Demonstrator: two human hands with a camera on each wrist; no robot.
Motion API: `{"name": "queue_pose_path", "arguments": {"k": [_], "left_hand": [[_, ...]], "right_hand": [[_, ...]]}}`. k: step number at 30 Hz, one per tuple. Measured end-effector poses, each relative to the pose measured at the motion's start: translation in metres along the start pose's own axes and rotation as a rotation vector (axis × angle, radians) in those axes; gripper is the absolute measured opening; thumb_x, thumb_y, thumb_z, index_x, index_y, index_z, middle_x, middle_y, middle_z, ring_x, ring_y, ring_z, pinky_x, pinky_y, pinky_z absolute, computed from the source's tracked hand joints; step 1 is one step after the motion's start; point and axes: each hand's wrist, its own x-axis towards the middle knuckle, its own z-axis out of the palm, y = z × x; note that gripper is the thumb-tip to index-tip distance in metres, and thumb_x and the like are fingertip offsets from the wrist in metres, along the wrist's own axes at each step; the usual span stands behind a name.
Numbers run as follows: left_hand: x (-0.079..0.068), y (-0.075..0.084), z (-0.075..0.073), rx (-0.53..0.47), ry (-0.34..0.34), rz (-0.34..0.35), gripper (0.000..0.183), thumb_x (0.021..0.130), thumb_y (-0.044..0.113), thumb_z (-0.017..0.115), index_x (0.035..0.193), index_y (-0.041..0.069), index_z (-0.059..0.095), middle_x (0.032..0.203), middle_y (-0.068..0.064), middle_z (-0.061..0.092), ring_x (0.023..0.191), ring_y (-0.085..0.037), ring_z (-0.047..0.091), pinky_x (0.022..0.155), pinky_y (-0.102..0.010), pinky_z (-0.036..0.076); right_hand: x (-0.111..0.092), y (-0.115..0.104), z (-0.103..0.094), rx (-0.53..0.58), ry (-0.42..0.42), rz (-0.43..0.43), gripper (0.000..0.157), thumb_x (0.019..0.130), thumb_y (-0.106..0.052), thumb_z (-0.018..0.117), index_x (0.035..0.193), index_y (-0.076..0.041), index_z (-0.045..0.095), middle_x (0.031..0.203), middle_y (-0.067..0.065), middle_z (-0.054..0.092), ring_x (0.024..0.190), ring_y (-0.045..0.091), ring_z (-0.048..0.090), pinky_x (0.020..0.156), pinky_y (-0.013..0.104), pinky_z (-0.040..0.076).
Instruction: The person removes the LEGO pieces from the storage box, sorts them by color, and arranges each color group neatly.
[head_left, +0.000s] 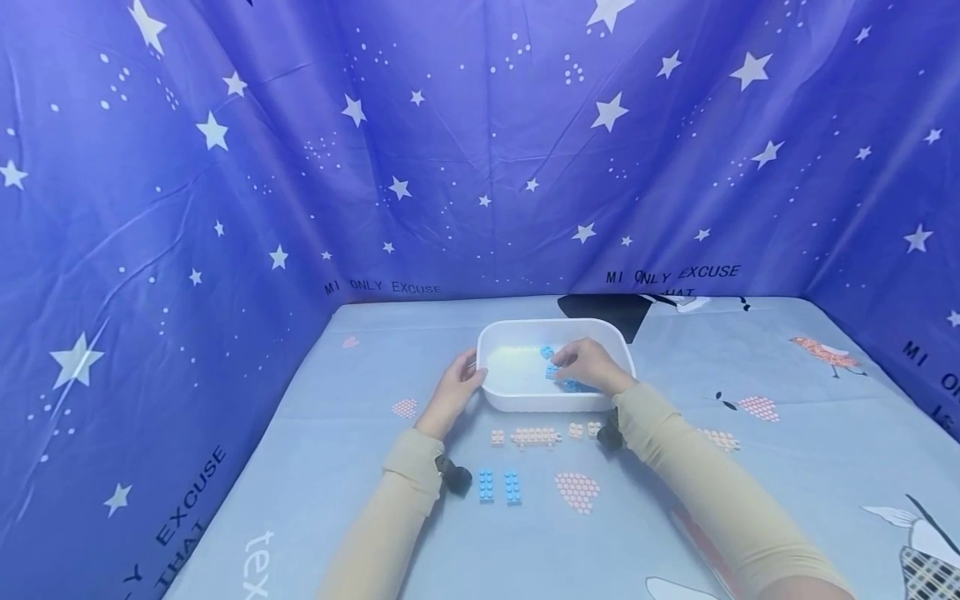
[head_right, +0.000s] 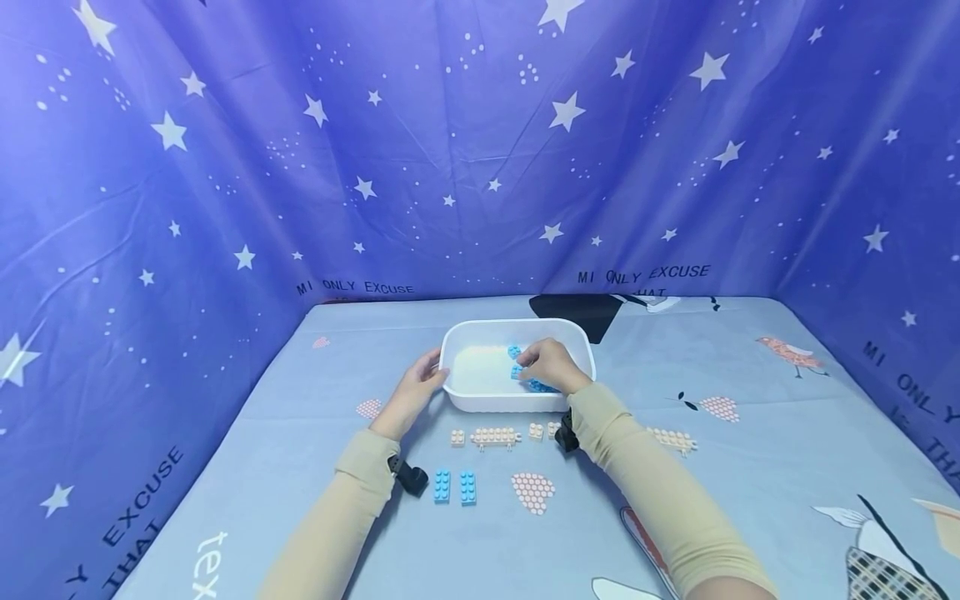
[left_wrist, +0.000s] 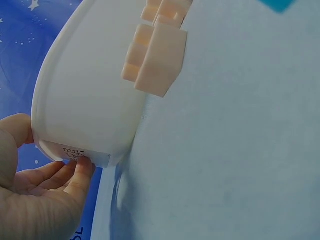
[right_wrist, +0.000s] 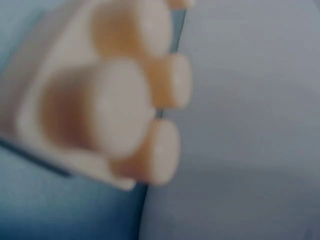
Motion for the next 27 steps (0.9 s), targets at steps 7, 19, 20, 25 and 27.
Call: {"name": "queue_pose_path", "arguments": {"k": [7,19,20,25,27], "left_hand": [[-0.0023,0.0002,0.0015,0.007,0.012,-0.001,0.056,0.099,0.024,0.054,0.151,0.016,0.034,0.155,-0.008,0.037,0.14,-0.032,0.039,0.117,-0.05,0.032],[-0.0037,0.0026,0.0028,0.012,0.012,-0.005,0.057,0.099,0.026,0.054,0.151,0.017,0.033,0.156,-0.009,0.035,0.141,-0.033,0.038,0.116,-0.052,0.031],[-0.0035,0.0024,0.0027,0.012,0.014,-0.005,0.057,0.099,0.026,0.054,0.151,0.017,0.033,0.156,-0.008,0.036,0.141,-0.033,0.038,0.116,-0.052,0.032],[-0.0022,0.0014,0.0023,0.012,0.02,0.019,0.057,0.099,0.023,0.054,0.151,0.014,0.033,0.155,-0.01,0.037,0.14,-0.033,0.039,0.116,-0.05,0.033],[-0.0024,0.0014,0.0019,0.033,0.018,0.037,0.057,0.099,0.023,0.053,0.151,0.012,0.033,0.154,-0.012,0.037,0.139,-0.035,0.039,0.115,-0.05,0.034]], "right_hand": [[0.0007,0.0018,0.0008,0.001,-0.004,0.0,0.031,0.078,-0.006,0.075,0.108,0.0,0.072,0.107,0.017,0.07,0.103,0.031,0.061,0.098,0.047,0.049],[0.0014,0.0009,0.0003,-0.02,-0.005,0.047,0.029,0.079,-0.006,0.074,0.108,-0.001,0.071,0.113,0.018,0.068,0.117,0.037,0.056,0.111,0.053,0.037],[0.0014,0.0005,0.0005,-0.02,-0.005,0.051,0.029,0.079,-0.006,0.074,0.108,-0.001,0.071,0.114,0.018,0.068,0.118,0.037,0.055,0.112,0.053,0.036],[0.0023,-0.0005,0.0015,-0.024,-0.003,0.055,0.029,0.079,-0.006,0.074,0.108,-0.001,0.072,0.115,0.018,0.068,0.12,0.037,0.054,0.113,0.053,0.034],[0.0029,-0.0003,0.002,-0.026,0.0,0.05,0.028,0.078,-0.005,0.074,0.106,-0.001,0.072,0.112,0.018,0.069,0.115,0.036,0.057,0.111,0.052,0.037]]}}
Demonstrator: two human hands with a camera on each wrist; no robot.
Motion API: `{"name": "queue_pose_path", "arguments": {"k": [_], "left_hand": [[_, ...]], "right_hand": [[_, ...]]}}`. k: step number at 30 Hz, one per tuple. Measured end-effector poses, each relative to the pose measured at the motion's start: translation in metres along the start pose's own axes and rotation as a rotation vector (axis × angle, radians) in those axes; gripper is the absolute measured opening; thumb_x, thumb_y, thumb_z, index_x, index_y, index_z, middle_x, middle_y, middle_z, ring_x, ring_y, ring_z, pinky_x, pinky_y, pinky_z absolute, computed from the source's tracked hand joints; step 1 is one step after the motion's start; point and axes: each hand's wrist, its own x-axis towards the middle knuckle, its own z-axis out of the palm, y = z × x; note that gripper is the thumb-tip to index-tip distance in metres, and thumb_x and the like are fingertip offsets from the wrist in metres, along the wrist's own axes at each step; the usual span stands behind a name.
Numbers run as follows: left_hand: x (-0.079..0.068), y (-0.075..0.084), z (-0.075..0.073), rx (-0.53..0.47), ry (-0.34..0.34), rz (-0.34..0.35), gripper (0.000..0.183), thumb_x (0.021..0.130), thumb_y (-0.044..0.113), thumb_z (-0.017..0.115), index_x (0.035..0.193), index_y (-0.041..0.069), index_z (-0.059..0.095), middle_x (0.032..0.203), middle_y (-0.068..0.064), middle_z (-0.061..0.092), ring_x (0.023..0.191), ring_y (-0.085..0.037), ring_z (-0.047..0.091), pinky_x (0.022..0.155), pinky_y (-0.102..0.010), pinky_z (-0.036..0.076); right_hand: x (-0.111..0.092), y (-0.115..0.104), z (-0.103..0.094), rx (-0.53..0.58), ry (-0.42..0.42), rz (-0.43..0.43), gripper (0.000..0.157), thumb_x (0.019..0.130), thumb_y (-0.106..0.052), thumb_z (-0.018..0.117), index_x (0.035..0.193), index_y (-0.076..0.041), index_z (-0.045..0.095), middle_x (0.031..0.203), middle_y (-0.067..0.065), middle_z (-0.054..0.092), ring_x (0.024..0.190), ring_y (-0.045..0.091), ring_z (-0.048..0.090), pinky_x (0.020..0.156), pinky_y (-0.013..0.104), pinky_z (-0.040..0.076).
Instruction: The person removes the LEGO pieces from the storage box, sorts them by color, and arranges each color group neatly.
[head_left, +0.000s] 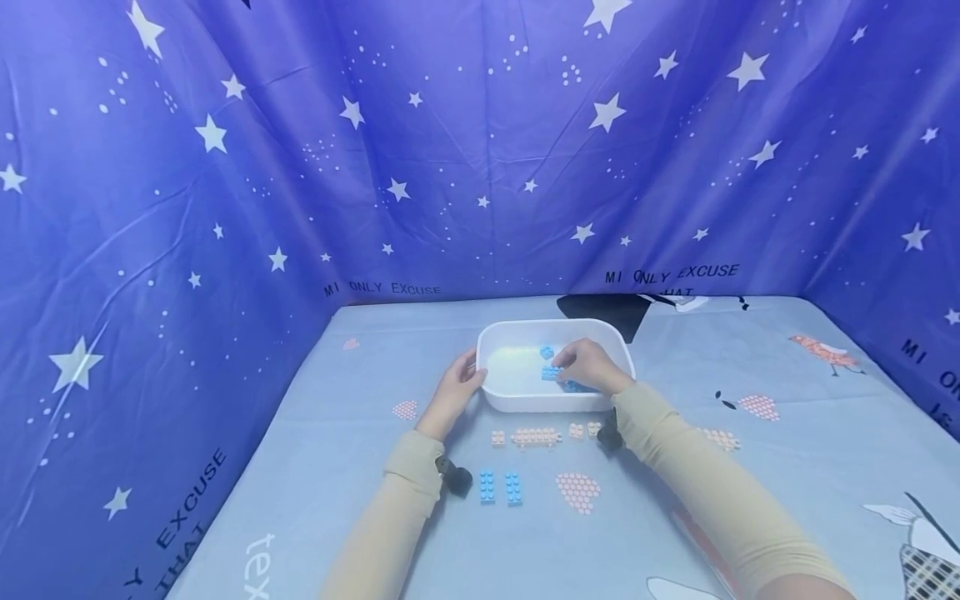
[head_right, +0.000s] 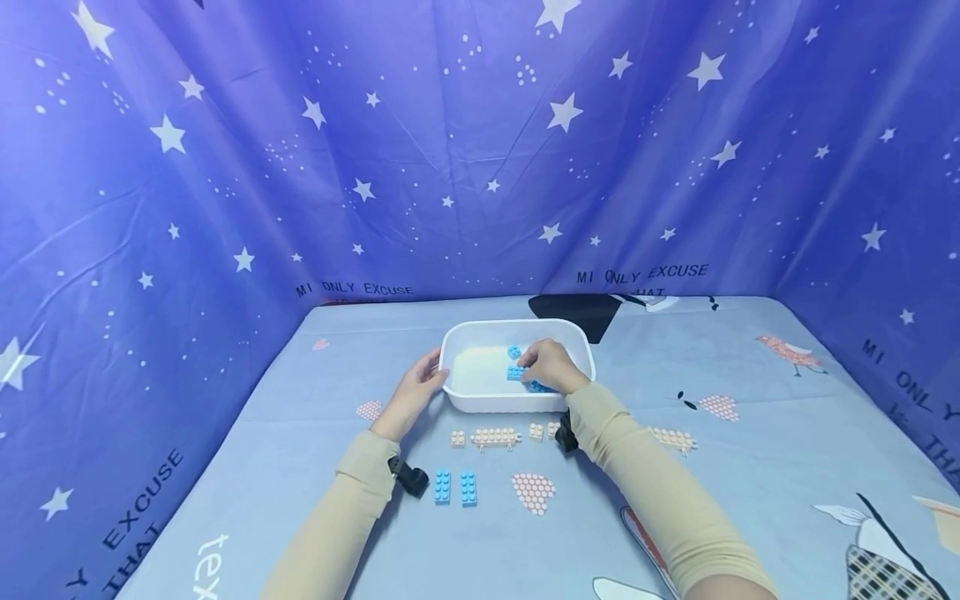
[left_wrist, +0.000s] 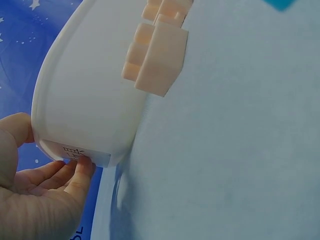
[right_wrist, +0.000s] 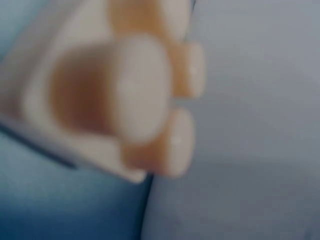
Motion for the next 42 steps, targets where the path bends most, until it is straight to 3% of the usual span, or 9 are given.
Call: {"name": "queue_pose_path", "arguments": {"k": [7,17,26,42], "left_hand": [[-0.001,0.003,-0.002,-0.021,-0.006,-0.009,0.056,0.099,0.023,0.053,0.151,0.013,0.033,0.155,-0.011,0.037,0.14,-0.034,0.038,0.116,-0.049,0.033],[0.0,0.001,-0.001,-0.035,-0.03,-0.033,0.057,0.099,0.023,0.053,0.151,0.014,0.032,0.155,-0.011,0.036,0.141,-0.033,0.037,0.117,-0.05,0.031],[-0.003,0.0,-0.002,-0.039,-0.021,-0.035,0.057,0.099,0.025,0.054,0.151,0.015,0.033,0.155,-0.011,0.036,0.141,-0.035,0.037,0.116,-0.053,0.031],[-0.002,-0.002,-0.001,-0.037,-0.005,-0.027,0.058,0.098,0.025,0.055,0.151,0.015,0.033,0.155,-0.01,0.036,0.141,-0.034,0.038,0.116,-0.051,0.032]], "right_hand": [[0.0,-0.002,0.0,-0.014,0.011,-0.024,0.025,0.077,-0.004,0.075,0.101,-0.001,0.073,0.104,0.017,0.071,0.103,0.032,0.062,0.102,0.05,0.046],[-0.003,-0.002,0.0,-0.008,0.001,0.024,0.026,0.079,-0.003,0.072,0.105,0.0,0.071,0.108,0.016,0.07,0.111,0.033,0.059,0.108,0.051,0.041],[-0.007,-0.008,-0.006,0.0,0.017,-0.003,0.027,0.081,-0.004,0.071,0.107,0.001,0.07,0.109,0.018,0.069,0.104,0.031,0.062,0.099,0.046,0.05],[-0.036,-0.03,-0.018,-0.042,0.066,-0.131,0.024,0.086,-0.007,0.068,0.108,0.001,0.071,0.112,0.019,0.069,0.105,0.032,0.063,0.095,0.045,0.053]]}}
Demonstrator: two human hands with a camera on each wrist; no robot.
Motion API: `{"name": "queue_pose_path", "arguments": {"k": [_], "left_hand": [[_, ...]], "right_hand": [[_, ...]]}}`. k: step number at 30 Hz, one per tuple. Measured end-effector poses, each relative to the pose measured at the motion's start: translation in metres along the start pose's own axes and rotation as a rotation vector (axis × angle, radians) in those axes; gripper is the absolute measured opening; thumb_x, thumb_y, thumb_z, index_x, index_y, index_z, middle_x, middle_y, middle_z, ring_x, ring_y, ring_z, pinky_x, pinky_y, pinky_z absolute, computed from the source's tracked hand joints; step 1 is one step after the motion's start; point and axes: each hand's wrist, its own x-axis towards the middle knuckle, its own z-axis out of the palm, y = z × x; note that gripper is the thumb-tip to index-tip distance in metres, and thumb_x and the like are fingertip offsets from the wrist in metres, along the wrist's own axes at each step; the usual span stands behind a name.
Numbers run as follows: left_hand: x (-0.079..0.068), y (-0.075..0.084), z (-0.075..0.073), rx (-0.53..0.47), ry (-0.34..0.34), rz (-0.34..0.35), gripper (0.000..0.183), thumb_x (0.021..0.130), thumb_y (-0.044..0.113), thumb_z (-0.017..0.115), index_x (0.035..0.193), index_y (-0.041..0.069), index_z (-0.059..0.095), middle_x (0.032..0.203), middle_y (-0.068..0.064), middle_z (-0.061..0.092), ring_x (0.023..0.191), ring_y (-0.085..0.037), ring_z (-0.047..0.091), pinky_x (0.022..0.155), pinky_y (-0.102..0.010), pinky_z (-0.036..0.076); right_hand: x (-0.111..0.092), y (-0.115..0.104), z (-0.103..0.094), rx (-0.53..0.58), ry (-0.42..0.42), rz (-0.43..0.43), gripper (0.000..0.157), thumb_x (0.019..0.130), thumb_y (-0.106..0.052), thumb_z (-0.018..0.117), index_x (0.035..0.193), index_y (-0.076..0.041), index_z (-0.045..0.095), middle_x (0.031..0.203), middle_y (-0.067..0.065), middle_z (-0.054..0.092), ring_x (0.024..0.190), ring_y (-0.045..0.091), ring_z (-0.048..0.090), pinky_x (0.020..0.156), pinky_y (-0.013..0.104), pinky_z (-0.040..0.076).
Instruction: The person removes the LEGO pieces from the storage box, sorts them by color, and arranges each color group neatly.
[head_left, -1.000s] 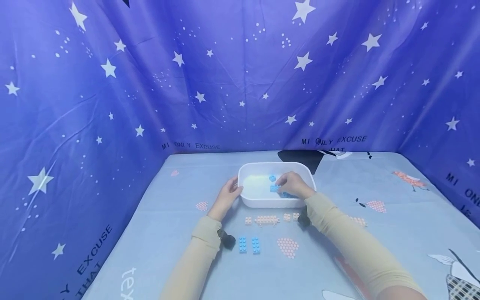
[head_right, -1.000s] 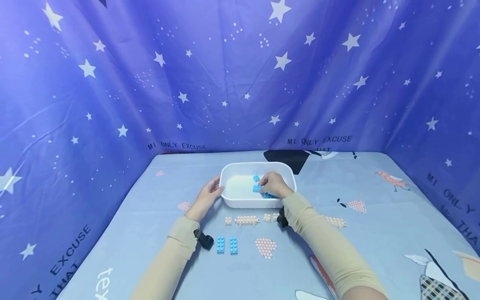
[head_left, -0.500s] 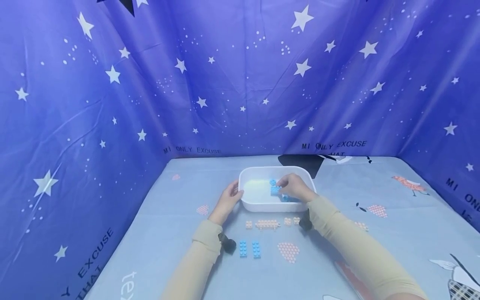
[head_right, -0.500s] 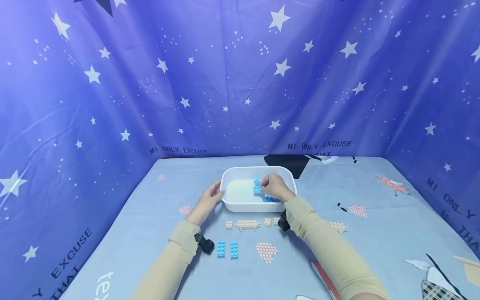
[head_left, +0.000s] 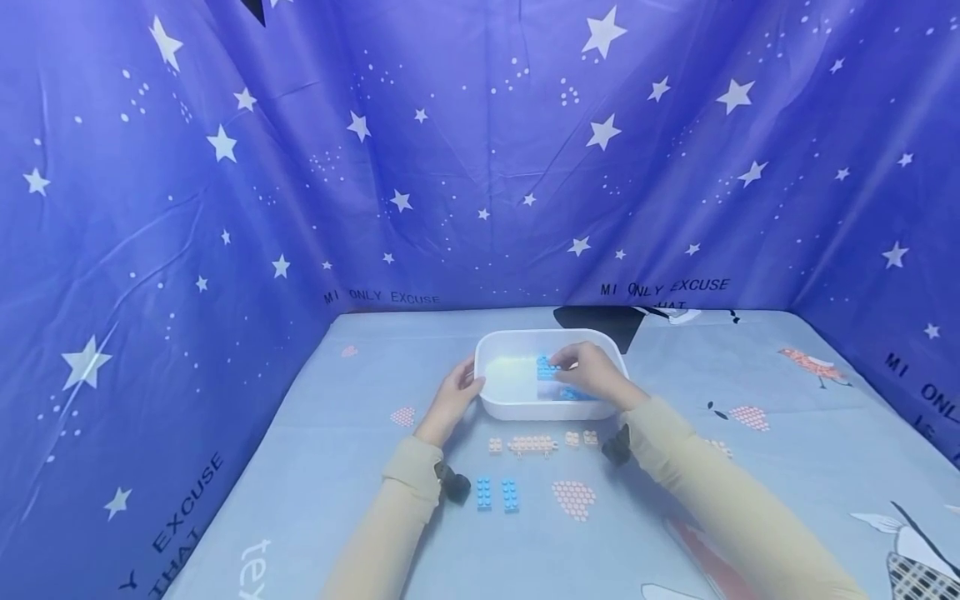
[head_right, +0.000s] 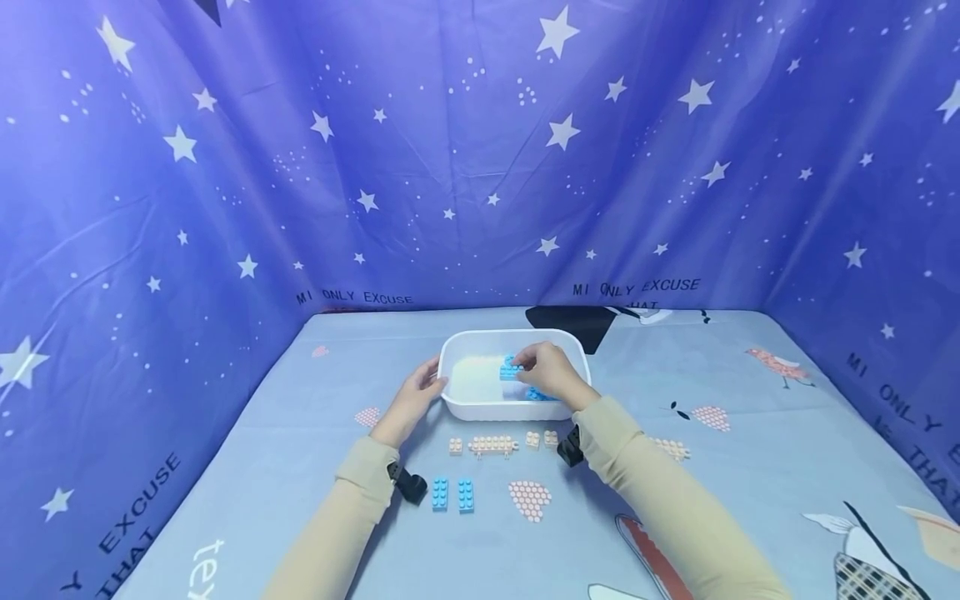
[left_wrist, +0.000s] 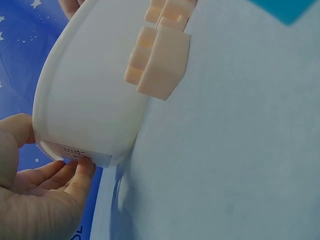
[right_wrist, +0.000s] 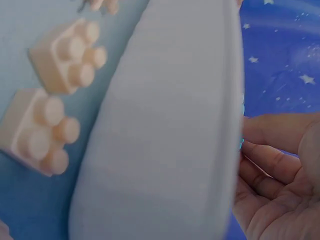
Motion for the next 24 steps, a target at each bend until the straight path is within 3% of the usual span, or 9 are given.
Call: {"name": "queue_pose_path", "arguments": {"k": [11,24], "left_hand": [[0.0,0.005,-0.001,0.008,-0.005,-0.007,0.058,0.098,0.027,0.055,0.151,0.016,0.033,0.156,-0.009,0.036,0.141,-0.032,0.037,0.117,-0.05,0.032],[-0.001,0.006,0.0,0.001,-0.003,-0.001,0.057,0.099,0.022,0.054,0.151,0.012,0.033,0.155,-0.012,0.036,0.14,-0.034,0.038,0.117,-0.05,0.032]], "right_hand": [[-0.028,-0.019,-0.005,0.029,0.048,-0.156,0.02,0.084,-0.001,0.069,0.103,0.002,0.072,0.107,0.019,0.07,0.1,0.032,0.065,0.087,0.04,0.059],[-0.059,-0.027,-0.003,0.086,0.032,-0.198,0.018,0.082,0.0,0.069,0.099,0.0,0.071,0.1,0.014,0.07,0.095,0.029,0.065,0.085,0.039,0.059]]}}
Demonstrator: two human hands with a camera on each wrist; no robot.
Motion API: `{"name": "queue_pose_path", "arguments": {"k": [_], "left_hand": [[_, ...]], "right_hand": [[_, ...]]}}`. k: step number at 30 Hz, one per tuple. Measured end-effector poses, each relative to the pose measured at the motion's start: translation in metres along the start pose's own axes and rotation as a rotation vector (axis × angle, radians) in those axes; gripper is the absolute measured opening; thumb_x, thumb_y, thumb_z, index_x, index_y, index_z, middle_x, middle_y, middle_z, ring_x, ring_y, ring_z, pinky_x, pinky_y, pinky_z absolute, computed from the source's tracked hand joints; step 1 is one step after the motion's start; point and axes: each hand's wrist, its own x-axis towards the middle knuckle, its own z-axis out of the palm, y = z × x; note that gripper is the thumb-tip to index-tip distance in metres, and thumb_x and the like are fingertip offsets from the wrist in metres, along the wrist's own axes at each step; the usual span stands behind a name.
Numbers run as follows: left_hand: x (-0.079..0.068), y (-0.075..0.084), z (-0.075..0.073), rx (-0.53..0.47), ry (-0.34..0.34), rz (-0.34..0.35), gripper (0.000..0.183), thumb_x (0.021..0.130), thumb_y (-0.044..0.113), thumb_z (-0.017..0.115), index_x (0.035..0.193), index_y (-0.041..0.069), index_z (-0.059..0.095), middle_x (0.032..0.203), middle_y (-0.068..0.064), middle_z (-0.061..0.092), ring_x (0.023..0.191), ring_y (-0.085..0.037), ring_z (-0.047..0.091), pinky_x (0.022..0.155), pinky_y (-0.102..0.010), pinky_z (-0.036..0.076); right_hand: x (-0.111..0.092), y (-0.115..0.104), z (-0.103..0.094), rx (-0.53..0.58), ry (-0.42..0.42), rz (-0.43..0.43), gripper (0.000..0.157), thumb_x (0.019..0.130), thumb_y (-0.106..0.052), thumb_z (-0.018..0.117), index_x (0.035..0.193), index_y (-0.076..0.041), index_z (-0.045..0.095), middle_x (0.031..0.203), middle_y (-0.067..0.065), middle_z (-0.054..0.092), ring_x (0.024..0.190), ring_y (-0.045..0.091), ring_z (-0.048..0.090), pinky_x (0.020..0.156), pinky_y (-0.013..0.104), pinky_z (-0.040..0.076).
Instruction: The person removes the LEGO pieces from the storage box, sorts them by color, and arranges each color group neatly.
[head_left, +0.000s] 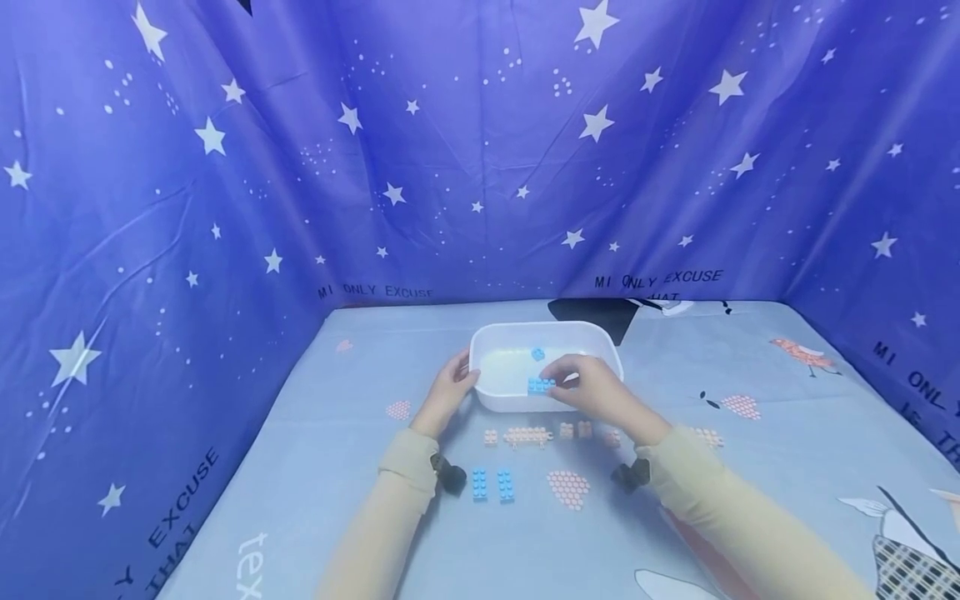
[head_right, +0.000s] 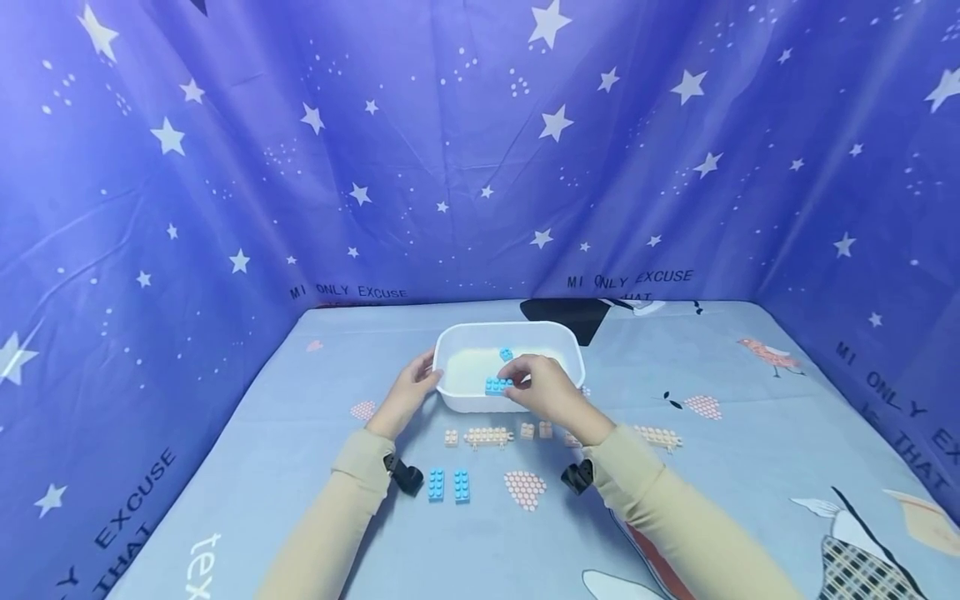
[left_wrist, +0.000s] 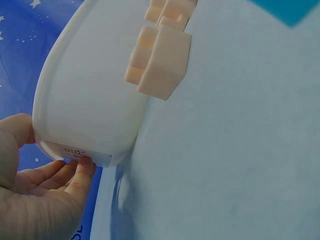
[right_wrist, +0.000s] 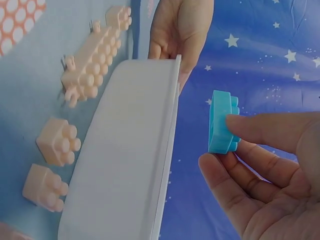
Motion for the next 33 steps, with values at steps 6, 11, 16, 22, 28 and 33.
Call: {"name": "queue_pose_path", "arguments": {"k": [6,11,16,22,28,33], "left_hand": [[-0.001,-0.003,0.0,-0.002,0.002,-0.031,0.057,0.098,0.023,0.054,0.151,0.014,0.033,0.155,-0.01,0.036,0.141,-0.033,0.037,0.117,-0.05,0.031],[0.001,-0.004,-0.001,0.006,0.009,-0.023,0.058,0.098,0.023,0.054,0.151,0.013,0.032,0.155,-0.011,0.036,0.141,-0.033,0.037,0.117,-0.05,0.032],[0.003,-0.005,-0.001,0.011,0.003,-0.019,0.058,0.098,0.023,0.055,0.151,0.014,0.032,0.156,-0.01,0.035,0.141,-0.033,0.036,0.117,-0.05,0.032],[0.002,-0.006,0.0,0.007,0.004,-0.029,0.058,0.098,0.023,0.055,0.151,0.015,0.033,0.155,-0.01,0.036,0.141,-0.033,0.037,0.116,-0.05,0.032],[0.003,-0.004,0.001,0.0,0.006,-0.019,0.058,0.098,0.022,0.055,0.151,0.015,0.033,0.155,-0.01,0.035,0.141,-0.033,0.037,0.116,-0.051,0.032],[0.002,-0.002,-0.001,0.018,0.01,-0.007,0.057,0.098,0.024,0.055,0.151,0.016,0.034,0.155,-0.009,0.036,0.141,-0.033,0.037,0.117,-0.052,0.031]], "right_hand": [[-0.012,0.0,0.007,0.041,0.003,-0.002,0.017,0.081,0.003,0.069,0.098,0.0,0.071,0.1,0.013,0.07,0.093,0.027,0.065,0.084,0.038,0.06],[-0.022,-0.002,0.017,0.091,0.014,0.022,0.018,0.082,0.002,0.069,0.099,0.0,0.07,0.1,0.013,0.07,0.093,0.028,0.066,0.085,0.038,0.06],[-0.032,0.003,0.03,0.107,0.022,0.059,0.021,0.081,0.002,0.07,0.102,-0.002,0.07,0.102,0.012,0.07,0.095,0.027,0.067,0.086,0.039,0.059],[-0.043,0.012,0.045,0.096,-0.019,0.069,0.021,0.081,0.001,0.07,0.102,-0.004,0.071,0.103,0.01,0.071,0.095,0.024,0.067,0.085,0.037,0.059],[-0.049,0.016,0.056,0.079,-0.037,0.033,0.021,0.081,0.001,0.07,0.101,-0.004,0.07,0.1,0.007,0.071,0.093,0.022,0.066,0.083,0.035,0.06],[-0.051,0.019,0.064,0.07,-0.073,0.044,0.019,0.08,-0.002,0.072,0.099,-0.008,0.071,0.098,0.003,0.071,0.092,0.02,0.065,0.082,0.034,0.059]]}}
